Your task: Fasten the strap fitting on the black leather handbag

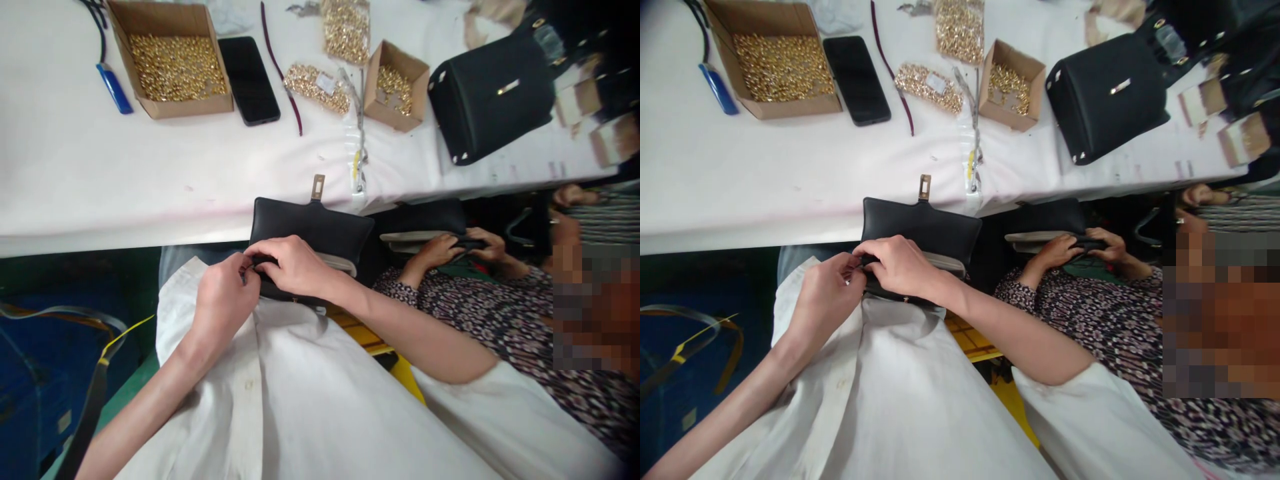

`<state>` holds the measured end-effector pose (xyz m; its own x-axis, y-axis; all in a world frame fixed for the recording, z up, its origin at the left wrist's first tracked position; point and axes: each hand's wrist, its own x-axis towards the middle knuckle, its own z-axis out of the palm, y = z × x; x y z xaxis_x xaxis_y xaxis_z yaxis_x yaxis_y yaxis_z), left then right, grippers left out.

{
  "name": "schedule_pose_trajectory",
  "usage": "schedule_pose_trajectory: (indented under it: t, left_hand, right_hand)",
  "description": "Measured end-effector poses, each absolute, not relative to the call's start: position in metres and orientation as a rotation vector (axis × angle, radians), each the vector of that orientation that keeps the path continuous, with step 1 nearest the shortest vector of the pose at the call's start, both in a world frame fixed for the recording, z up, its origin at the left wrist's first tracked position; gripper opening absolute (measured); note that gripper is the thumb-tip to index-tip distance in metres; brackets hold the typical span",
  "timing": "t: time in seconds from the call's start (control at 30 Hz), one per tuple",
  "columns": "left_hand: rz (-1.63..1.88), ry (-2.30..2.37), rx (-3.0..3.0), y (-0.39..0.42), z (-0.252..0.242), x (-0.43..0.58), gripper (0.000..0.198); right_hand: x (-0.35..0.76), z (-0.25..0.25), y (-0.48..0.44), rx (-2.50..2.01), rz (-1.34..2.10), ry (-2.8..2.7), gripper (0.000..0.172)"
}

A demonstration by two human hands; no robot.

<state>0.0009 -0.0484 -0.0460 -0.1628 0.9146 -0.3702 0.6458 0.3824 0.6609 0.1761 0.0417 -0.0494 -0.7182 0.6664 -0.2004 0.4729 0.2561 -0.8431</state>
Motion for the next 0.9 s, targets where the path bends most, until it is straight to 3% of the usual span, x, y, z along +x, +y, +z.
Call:
schedule_pose_trajectory:
  t: [0.4,0.9]
  left_hand:
    - [0.651,1.740,1.050,-0.038,-0.063,-0.016,0.023]
    - [0.617,1.650,0.979,-0.029,-0.081,-0.028,0.026]
  right_hand:
    - [0.173,-0.060,0.053,-1.089,1.540,-2.269,0.049]
    - [0.170,-0.063,0.062,-1.051,1.573,-2.324,0.043]
